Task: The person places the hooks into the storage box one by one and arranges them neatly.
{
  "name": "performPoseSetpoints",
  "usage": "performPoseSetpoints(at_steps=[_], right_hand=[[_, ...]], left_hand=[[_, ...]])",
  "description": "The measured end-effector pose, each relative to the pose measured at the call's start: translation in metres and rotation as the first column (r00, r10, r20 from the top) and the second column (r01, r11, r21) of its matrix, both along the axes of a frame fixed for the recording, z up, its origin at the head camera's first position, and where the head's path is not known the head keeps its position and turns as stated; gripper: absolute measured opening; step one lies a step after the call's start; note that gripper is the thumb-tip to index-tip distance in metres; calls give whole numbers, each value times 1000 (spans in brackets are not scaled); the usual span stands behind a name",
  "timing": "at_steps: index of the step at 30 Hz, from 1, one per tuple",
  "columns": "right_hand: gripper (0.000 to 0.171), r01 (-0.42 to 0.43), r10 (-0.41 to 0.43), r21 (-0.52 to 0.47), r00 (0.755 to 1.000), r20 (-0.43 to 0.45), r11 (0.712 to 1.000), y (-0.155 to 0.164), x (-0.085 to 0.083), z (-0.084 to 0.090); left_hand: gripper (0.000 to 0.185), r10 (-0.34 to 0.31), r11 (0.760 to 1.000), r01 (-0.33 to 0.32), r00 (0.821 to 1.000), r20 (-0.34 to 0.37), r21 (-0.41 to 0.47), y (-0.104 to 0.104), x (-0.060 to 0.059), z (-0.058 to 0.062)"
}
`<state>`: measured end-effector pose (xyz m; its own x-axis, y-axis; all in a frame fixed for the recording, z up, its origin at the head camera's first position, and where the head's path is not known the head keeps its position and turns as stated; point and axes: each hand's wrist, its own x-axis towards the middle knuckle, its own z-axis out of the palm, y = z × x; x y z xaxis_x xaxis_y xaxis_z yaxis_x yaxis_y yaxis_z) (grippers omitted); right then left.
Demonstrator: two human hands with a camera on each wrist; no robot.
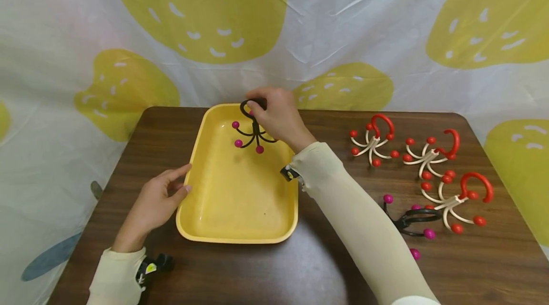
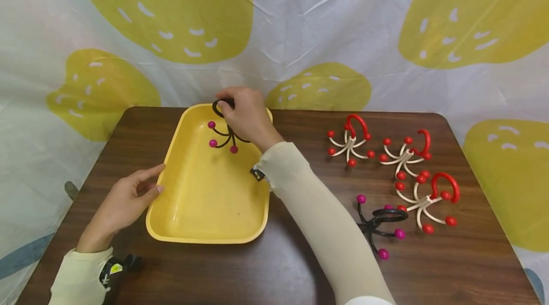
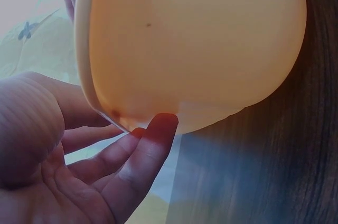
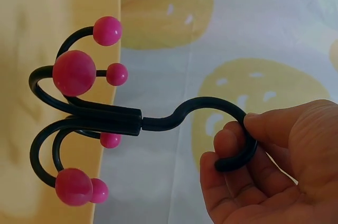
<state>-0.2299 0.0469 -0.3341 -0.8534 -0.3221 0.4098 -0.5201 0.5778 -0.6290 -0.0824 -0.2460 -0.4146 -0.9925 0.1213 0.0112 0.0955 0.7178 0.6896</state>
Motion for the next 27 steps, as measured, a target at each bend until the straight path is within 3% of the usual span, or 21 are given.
performPoseSetpoints(at_steps=[12, 27], right_hand=[[23, -7, -3, 110, 996, 86, 994, -16, -11, -1], [22, -3, -11, 110, 992, 123, 994, -26, -22, -13]], left_hand=[[54, -1, 1000, 0, 1000, 9, 13, 1, -3, 0], [55, 7, 1000, -8, 998, 64, 24, 3, -5, -2]])
